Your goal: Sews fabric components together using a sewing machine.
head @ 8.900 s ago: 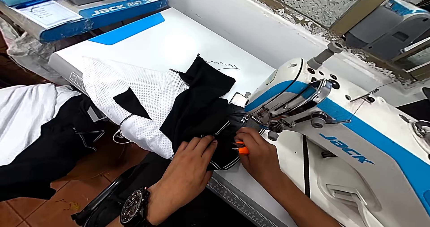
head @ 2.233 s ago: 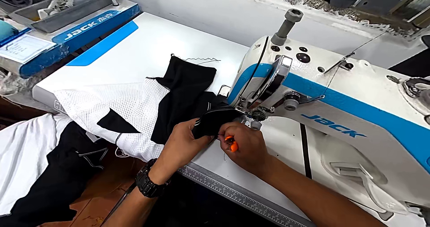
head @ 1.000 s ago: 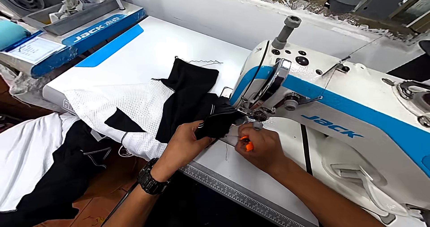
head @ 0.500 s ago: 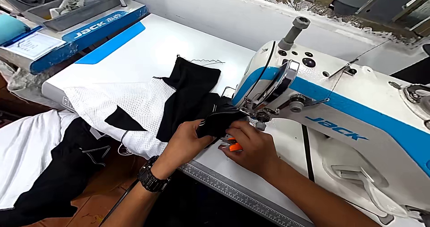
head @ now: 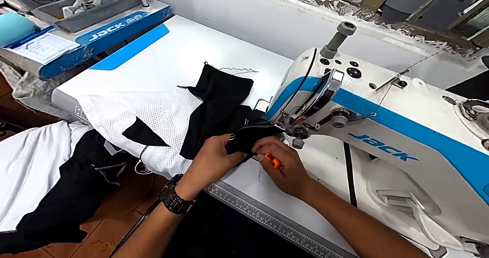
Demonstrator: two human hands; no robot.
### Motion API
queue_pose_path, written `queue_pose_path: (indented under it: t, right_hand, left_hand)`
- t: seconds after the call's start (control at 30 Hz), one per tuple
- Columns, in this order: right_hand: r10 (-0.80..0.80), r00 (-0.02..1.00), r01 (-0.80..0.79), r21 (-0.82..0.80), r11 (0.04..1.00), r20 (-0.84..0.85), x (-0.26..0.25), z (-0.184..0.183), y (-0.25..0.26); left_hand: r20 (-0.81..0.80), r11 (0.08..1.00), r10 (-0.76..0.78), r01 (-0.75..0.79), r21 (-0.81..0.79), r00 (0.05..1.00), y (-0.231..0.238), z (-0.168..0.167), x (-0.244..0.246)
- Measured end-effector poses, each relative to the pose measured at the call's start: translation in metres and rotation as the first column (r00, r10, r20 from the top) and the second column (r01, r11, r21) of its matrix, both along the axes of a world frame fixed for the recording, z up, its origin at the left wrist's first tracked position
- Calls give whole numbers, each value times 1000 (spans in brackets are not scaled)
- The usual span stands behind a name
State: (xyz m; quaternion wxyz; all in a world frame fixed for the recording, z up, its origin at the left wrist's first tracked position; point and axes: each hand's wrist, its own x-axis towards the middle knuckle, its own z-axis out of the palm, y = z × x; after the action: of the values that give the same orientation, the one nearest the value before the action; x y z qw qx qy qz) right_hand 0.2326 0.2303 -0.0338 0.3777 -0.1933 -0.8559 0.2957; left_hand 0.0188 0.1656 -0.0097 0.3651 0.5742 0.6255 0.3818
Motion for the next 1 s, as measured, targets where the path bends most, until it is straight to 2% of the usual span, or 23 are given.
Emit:
queue_pose_path:
  t: [0.1,0.2,0.33,0.43,0.5,0.53,0.6,0.63,0.7,0.77,0.8,0.87,0.93,1.0]
  right_hand:
    - [17,997,-24,87,996,76,-1,-2,5]
    - [-45,972,-42,361,932,229,0,0,10]
    - [-263,900,36,542,840,348,32,5,18]
    - [-454,758,117,587,801,468,50,19,22]
    - [-513,675,124,604,787,530,49,29,17]
    - [-526,645,125,602,788,554,48,32,12]
    - [-550,608,128,613,779,572,48,37,0]
    - [-551,595,129,607,784,585,48,42,-7]
    - [-531,637,144,591,794,558,48,53,-20]
    - [-497,770,231,552,801,400,44,55,-28]
    - [-468,824,257,526,811,319,41,49,-30]
    - [-367,897,214,485,848,245,33,26,-26]
    - [-290,909,130,459,879,299,26,5,-15]
    - [-276,889,114,406,907,367,22,-1,-2]
  left_hand:
    - [-19,1000,-2,2,4,1000,0,-1,1]
    - [-67,999,1,1,33,998,1,-5,1]
    - [-158,997,51,-42,60,986,0,-7,-14]
    - [-140,999,50,-48,19,989,0,-3,-25]
    - [-134,998,-6,14,57,991,1,-1,-27]
    - [-177,988,-50,75,138,983,-1,-2,-26]
    - [-391,912,-119,256,319,913,-9,-4,-16]
    - [-516,869,-129,346,352,847,-15,-4,-6]
    - [-696,813,-152,489,315,701,-32,-9,15]
    - [-770,804,-160,535,262,617,-45,-20,28]
    - [-778,816,-161,526,241,607,-50,-24,31]
    - [-778,847,-162,490,205,607,-58,-27,32]
    - [-772,868,-158,459,188,616,-64,-29,34]
    - [-765,890,-144,421,178,628,-69,-30,35]
